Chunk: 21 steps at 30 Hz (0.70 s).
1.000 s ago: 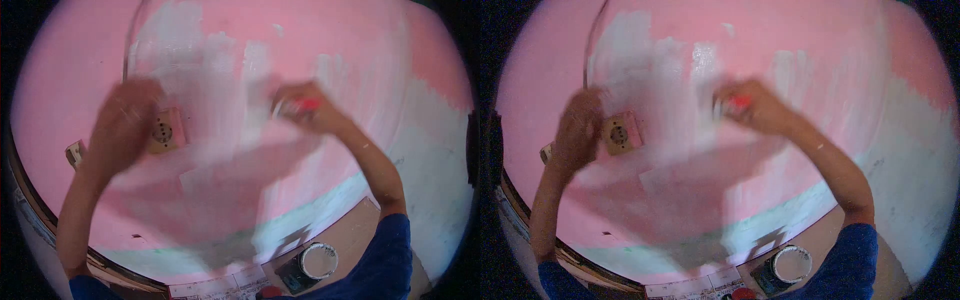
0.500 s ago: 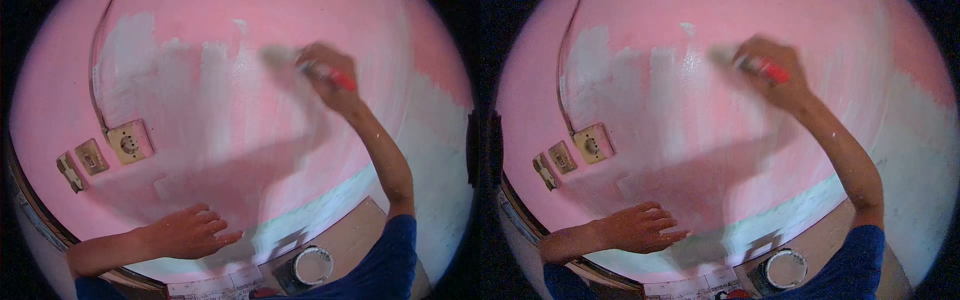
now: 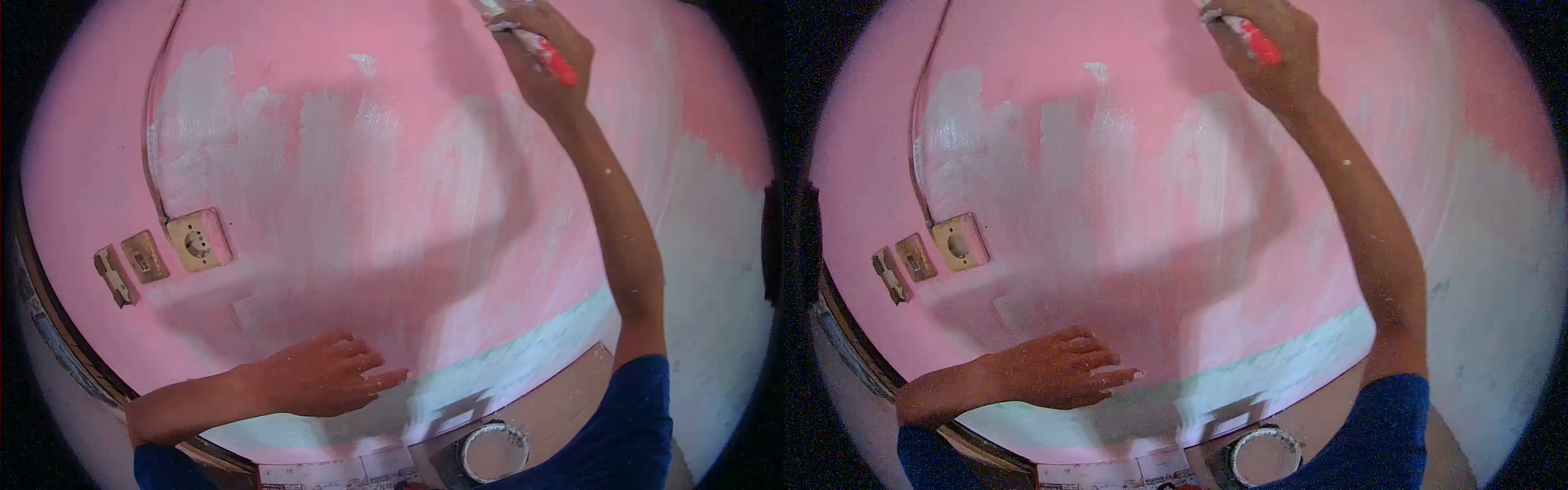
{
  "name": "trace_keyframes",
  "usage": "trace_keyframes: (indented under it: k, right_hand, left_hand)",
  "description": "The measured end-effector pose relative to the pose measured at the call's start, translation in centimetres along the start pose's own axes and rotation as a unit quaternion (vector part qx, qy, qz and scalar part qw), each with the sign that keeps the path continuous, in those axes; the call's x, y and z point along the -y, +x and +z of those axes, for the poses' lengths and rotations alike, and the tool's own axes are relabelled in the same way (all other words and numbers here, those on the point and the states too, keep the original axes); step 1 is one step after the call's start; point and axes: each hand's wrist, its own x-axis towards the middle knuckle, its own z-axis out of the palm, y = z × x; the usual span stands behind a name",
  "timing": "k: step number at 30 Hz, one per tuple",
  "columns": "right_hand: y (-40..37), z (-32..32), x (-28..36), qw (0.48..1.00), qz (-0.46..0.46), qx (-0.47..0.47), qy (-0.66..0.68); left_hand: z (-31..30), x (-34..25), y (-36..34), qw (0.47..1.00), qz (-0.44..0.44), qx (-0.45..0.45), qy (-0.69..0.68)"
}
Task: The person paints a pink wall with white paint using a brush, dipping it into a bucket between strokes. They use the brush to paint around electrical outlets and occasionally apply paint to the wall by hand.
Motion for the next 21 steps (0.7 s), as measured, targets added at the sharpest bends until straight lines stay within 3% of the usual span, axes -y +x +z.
trace_keyframes:
  k: [2,5,6,7,8,10,12,13,14,15,16,17,18,19,20,21]
  right_hand:
    - [-4.6,2.6,3.0,0.975,0.108,0.148,0.125]
    - [-13.4,0.3,17.2,0.924,0.063,0.359,0.118]
    - [-16.3,-1.8,19.8,0.886,0.013,0.390,0.252]
    - [-18.4,-3.8,22.4,0.764,0.224,0.416,0.439]
    - [-20.6,-6.2,24.2,0.682,0.345,0.420,0.489]
    - [-25.9,-11.6,27.5,0.633,0.499,0.381,0.453]
    - [-30.6,-18.1,31.6,0.535,0.697,0.296,0.375]
    - [-33.0,-21.4,33.9,0.447,0.788,0.276,0.321]
    - [-37.3,-25.3,37.6,0.356,0.865,0.176,0.308]
    - [-37.7,-28.1,39.5,0.478,0.800,0.310,0.186]
    - [-41.8,-32.2,43.8,0.464,0.803,0.363,0.093]
    - [-42.8,-35.4,46.4,0.407,0.855,0.300,0.117]
    - [-42.9,-37.8,47.7,0.520,0.690,0.504,0.015]
    - [-41.5,-38.6,48.8,0.414,0.816,0.403,-0.008]
    - [-44.7,-42.2,52.1,0.476,0.693,0.540,-0.031]
    - [-43.0,-42.7,51.9,0.331,0.854,0.400,-0.021]
  left_hand:
    - [0.4,-0.5,0.5,0.999,0.003,-0.032,-0.022]
    - [1.6,-1.7,1.0,0.999,0.004,-0.023,-0.025]
    - [2.2,-2.2,1.1,0.999,0.014,-0.027,-0.026]
    - [2.9,-2.8,0.7,0.998,-0.009,-0.027,-0.056]
    - [3.6,-3.3,0.2,0.996,-0.032,-0.021,-0.086]
    - [6.5,-5.0,-1.0,0.989,-0.053,-0.008,-0.140]
    - [11.2,-7.0,-1.8,0.903,-0.216,-0.099,-0.358]
    - [14.1,-8.4,-1.5,0.896,-0.222,-0.080,-0.375]
    - [17.6,-9.9,-0.9,0.859,-0.290,-0.063,-0.418]
    - [21.1,-11.2,-0.1,0.814,-0.356,-0.040,-0.458]
    - [24.6,-12.5,0.9,0.803,-0.350,0.018,-0.482]
    - [28.3,-13.9,1.8,0.786,-0.341,0.078,-0.510]
    - [32.4,-15.6,2.3,0.786,-0.316,0.137,-0.514]
    - [32.9,-16.3,4.4,0.763,-0.298,0.204,-0.536]
    - [35.9,-17.9,5.2,0.787,-0.250,0.228,-0.517]
    - [38.6,-19.5,6.1,0.789,-0.225,0.211,-0.532]
